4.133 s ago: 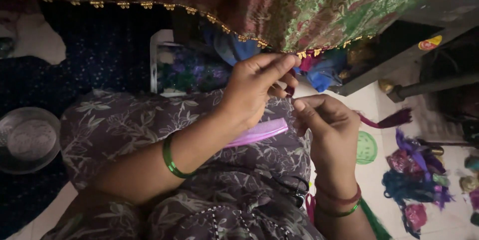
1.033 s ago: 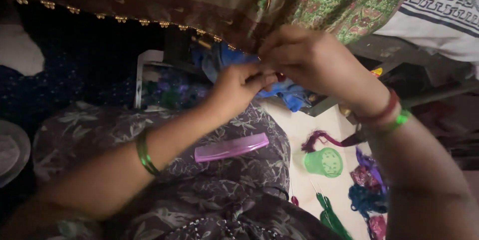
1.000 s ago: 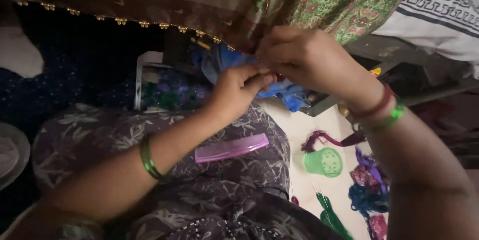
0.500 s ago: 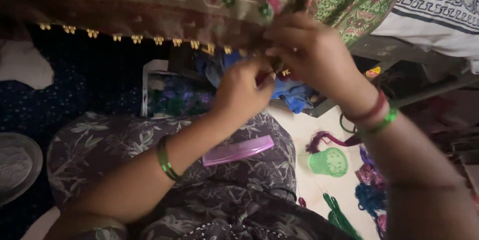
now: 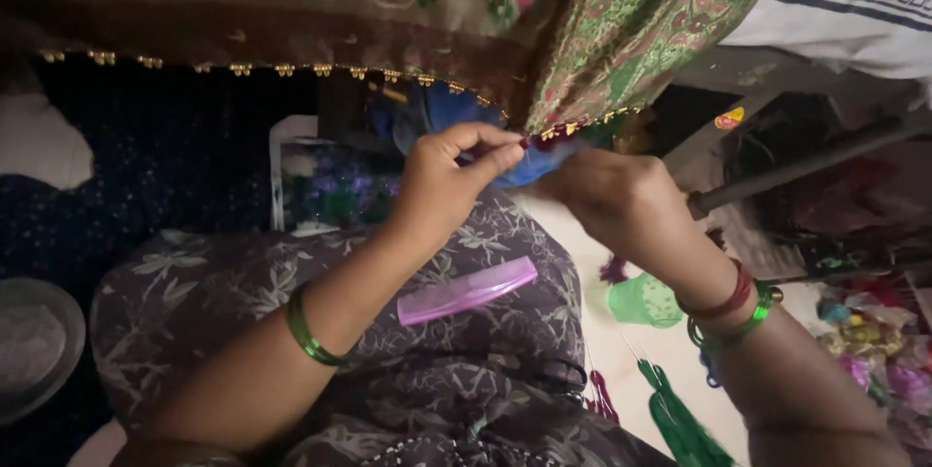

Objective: The recorder is crafting and attaching decorative tassels to the edge of a saree using thread, a needle, a comb, and scissors.

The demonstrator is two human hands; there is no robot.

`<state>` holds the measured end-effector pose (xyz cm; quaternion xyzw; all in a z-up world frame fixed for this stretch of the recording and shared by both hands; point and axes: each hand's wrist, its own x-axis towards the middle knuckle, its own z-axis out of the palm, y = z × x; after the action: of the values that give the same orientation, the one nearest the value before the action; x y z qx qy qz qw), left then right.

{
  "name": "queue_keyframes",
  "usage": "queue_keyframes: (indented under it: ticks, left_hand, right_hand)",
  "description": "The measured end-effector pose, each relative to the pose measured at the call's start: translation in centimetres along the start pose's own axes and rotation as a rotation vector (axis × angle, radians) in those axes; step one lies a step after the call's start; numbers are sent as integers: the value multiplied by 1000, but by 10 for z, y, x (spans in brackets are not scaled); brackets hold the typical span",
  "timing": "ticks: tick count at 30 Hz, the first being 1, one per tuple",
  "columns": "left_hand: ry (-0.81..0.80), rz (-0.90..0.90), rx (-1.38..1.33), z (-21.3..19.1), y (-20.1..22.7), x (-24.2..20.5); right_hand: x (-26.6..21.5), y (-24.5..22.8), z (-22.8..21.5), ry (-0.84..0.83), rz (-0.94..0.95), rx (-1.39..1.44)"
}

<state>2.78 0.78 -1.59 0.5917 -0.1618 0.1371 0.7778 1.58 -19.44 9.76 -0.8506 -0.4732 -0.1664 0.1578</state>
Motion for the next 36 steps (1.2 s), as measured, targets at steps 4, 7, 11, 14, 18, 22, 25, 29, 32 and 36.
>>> queue_keyframes:
  ticks: [4,7,11,14,18,22,25,29,32,36]
  left_hand:
    - [81,283,484,-3,21,2]
    - [96,409,475,-5,18,5]
    - [81,594,936,-17,37,4]
    - [48,816,1178,-18,47,2]
    - [51,871,1157,-11,45,2]
    - [58,670,1126,4,29,4]
    - [143,423,705,9,-5,3]
    - [-17,-389,-338,6,-40,0]
    - [-49,-528,-625,8,-45,-7]
    - [26,-477,-726,13,-49,-14]
  right_hand:
    - [47,-7,-10,-22,-93,-90]
    - [80,6,-6,-40,-174,-153]
    - [102,13,9,-115,-134,-248]
    - [100,14,6,-129,-87,-230]
    - [91,17,7,-139,-1,-253]
    - [86,18,5,-138,-34,-197]
    - [77,6,-2,-79,-156,-160]
    - [40,-9,3,161,107,207]
    - [14,-11,15,94,401,327]
    - [-8,-1,13,156,375,213]
